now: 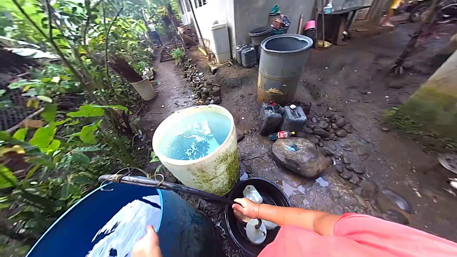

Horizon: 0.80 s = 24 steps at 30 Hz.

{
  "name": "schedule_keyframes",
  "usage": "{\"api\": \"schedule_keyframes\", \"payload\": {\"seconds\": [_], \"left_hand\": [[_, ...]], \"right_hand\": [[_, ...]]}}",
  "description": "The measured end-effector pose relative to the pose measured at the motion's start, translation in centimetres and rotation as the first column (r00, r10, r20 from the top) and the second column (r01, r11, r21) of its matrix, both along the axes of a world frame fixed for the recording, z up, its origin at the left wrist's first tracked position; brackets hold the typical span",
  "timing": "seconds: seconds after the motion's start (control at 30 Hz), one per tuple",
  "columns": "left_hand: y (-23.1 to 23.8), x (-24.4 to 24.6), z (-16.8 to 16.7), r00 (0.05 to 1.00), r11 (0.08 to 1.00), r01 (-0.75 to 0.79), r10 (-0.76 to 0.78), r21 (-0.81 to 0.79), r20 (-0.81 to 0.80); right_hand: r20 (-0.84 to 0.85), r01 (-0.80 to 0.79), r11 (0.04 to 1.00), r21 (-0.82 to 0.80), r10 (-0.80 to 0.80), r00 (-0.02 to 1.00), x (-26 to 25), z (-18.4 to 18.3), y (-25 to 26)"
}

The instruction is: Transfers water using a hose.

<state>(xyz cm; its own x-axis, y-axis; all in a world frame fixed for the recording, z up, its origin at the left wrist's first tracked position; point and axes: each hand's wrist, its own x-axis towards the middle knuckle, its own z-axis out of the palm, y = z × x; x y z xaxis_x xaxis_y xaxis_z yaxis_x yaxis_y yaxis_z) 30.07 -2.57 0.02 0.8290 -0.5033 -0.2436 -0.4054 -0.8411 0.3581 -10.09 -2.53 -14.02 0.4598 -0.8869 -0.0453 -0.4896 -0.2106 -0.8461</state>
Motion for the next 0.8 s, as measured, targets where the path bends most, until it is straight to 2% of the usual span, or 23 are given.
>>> {"api": "schedule_keyframes", "payload": {"seconds": [0.3, 0.8], "left_hand": [[-0.2, -0.6, 0.9, 0.999, 0.999, -0.035, 0.036, 0.020, -0.028], [-0.4, -0.9, 1.2, 0.999, 0.997, -0.040, 0.042, 0.059, -0.031]], "right_hand": [[-0.017, -0.027, 0.997, 0.075, 0.028, 0.999, 0.0, 3.8, 1.1], [-0.036, -0.027, 0.997, 0.068, 0.029, 0.999, -0.2, 3.3, 1.2]]}}
